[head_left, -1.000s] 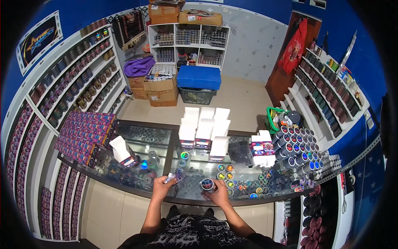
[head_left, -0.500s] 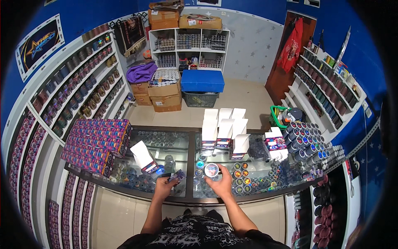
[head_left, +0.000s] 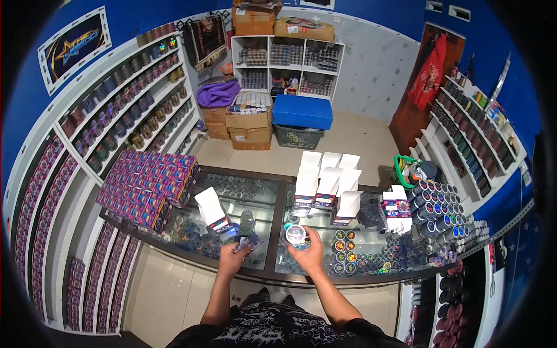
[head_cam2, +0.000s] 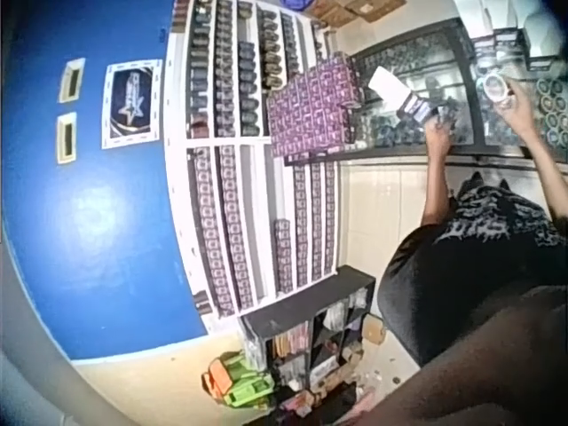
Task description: Packing small circular toy containers into cardboard boxes.
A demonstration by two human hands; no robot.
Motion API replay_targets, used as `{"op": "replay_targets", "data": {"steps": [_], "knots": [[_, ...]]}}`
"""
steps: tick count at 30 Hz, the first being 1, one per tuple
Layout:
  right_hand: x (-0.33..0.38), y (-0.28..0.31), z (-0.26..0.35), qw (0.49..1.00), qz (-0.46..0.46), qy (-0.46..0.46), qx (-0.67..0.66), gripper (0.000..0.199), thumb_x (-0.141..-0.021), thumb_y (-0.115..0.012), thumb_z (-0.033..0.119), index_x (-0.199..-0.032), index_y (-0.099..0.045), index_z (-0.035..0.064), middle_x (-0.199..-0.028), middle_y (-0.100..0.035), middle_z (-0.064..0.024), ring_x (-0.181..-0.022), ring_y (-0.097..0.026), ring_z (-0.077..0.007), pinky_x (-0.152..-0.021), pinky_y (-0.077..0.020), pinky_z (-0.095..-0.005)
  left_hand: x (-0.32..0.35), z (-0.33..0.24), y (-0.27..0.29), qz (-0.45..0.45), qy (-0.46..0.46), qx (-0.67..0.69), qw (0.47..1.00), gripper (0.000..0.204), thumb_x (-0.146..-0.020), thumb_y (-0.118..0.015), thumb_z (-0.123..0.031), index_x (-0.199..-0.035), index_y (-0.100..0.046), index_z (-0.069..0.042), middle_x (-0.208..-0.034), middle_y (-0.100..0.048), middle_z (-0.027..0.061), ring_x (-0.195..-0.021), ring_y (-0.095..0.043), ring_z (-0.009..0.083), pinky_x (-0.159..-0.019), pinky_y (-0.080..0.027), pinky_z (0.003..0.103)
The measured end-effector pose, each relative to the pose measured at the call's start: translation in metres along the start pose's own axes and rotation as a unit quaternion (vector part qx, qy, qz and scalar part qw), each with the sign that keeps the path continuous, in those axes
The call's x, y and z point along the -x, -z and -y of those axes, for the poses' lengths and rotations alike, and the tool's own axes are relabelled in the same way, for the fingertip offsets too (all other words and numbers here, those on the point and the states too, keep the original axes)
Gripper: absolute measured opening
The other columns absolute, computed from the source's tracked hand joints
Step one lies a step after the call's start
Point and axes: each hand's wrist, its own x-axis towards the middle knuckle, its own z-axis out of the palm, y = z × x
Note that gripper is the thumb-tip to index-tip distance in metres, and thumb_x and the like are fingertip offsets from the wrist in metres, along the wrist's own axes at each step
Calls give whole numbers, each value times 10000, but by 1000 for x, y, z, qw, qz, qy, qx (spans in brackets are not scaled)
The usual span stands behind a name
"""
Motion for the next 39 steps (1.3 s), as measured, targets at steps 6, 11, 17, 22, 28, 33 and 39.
{"op": "replay_targets", "data": {"steps": [6, 11, 17, 22, 28, 33, 39], "knots": [[11, -40, -8, 997, 71, -8, -4, 574, -612, -847, 177, -1115, -603, 45, -1032, -633, -148, -962, -620, -333, -844, -499, -398, 17, 7, 28, -114, 28, 79, 990, 122, -876, -686, -105, -859, -718, 11, -716, -651, -28, -591, -515, 24, -531, -368, 210], [25, -89, -15, 994, 106, -19, -16, 532, -617, -840, 170, -1083, -611, 55, -1013, -641, -151, -963, -619, -344, -838, -501, -408, 13, 18, 70, -137, 57, 81, 986, 102, -867, -696, -109, -864, -721, -10, -703, -651, -19, -569, -526, 30, -511, -367, 206], [25, -130, -17, 999, 37, -19, 19, 521, -615, -825, 167, -1067, -625, 2, -997, -646, -168, -926, -640, -321, -821, -511, -387, -17, 42, 111, 17, -3, -66, 998, 142, -858, -713, -131, -857, -708, 11, -691, -623, -50, -632, -494, 28, -544, -396, 229], [11, -150, -9, 998, -40, -42, 38, 649, -610, -811, 147, -1184, -554, -14, -1058, -620, -183, -991, -600, -326, -885, -481, -377, -32, 6, 131, 137, -32, -70, 988, 179, -860, -709, -150, -900, -705, 24, -702, -641, -24, -662, -498, 22, -570, -412, 229], [42, -161, 50, 984, 2, -139, -113, 287, -727, -778, 86, -983, -654, 49, -754, -545, 30, -675, -478, -59, -618, -409, -219, -64, 9, 158, 231, -8, -58, 971, 204, -854, -717, -174, -895, -702, 26, -655, -622, -8, -641, -479, 28, -554, -408, 250], [56, -183, 83, 936, 152, -220, -230, 95, -844, -705, 31, -933, -682, 4, -715, -564, 82, -632, -455, -7, -569, -361, -177, -75, 33, 160, 337, -43, -34, 940, 240, -850, -734, -207, -879, -692, 28, -605, -582, -5, -591, -441, 47, -517, -382, 271], [62, -170, 40, 934, 115, -277, -195, 100, -857, -703, 74, -766, -669, 50, -636, -543, 89, -571, -415, -10, -506, -298, -215, -71, 38, 171, 304, -50, 6, 952, 143, -864, -652, -56, -982, -702, 8, -756, -684, 45, -602, -515, 42, -538, -415, 236]]}}
